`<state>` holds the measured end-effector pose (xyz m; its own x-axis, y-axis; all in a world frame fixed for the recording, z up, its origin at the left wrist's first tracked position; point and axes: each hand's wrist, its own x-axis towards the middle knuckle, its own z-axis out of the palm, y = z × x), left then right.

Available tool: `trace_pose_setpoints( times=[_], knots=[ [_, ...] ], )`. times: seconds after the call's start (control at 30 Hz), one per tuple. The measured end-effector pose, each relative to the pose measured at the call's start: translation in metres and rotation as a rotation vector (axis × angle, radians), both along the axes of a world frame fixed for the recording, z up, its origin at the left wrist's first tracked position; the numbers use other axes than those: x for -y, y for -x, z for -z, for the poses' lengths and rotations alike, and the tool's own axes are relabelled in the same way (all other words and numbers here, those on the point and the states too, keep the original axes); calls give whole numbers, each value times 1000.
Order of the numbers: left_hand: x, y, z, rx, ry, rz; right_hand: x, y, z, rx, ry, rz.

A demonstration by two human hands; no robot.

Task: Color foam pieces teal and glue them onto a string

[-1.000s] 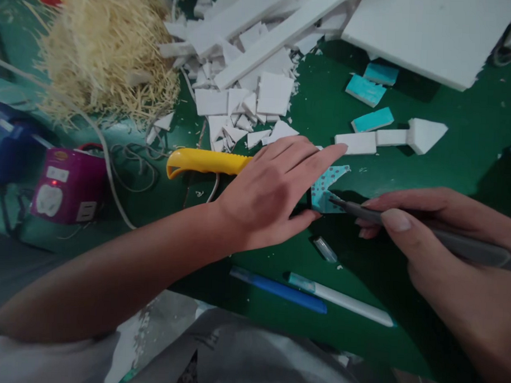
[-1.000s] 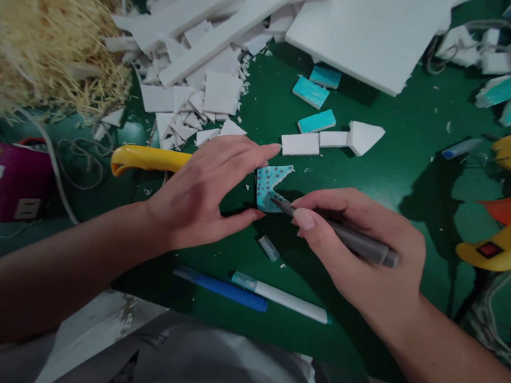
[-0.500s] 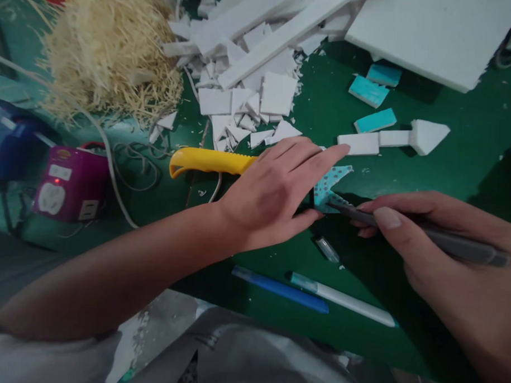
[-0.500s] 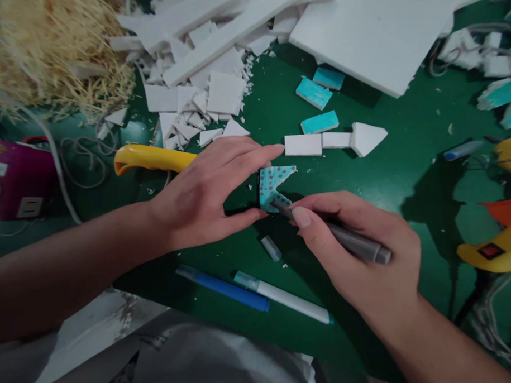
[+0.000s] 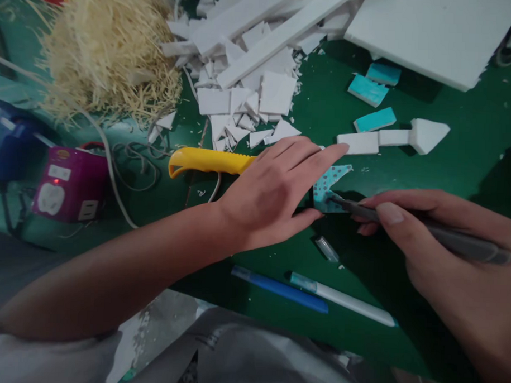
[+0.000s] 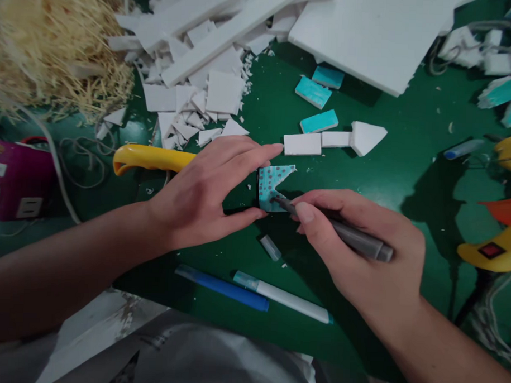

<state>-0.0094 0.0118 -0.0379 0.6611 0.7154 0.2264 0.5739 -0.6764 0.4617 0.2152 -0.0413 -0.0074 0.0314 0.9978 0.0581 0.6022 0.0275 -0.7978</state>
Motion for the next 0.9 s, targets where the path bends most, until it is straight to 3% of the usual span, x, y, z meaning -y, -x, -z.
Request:
trace_pose_setpoints(
  times=[0.23, 0.43, 0.6, 0.9],
  knots=[
    [1, 0, 0, 2, 13, -3, -4, -7, 6, -35, -71, -64],
    [0, 1, 1, 4, -9, 6, 0, -4, -3, -14, 66, 50],
    [0, 1, 1, 0, -11, 9, -1, -5, -1, -33, -12, -21],
    [0, 2, 2, 8, -10, 11, 1, -5, -4, -14, 27, 32]
  ],
)
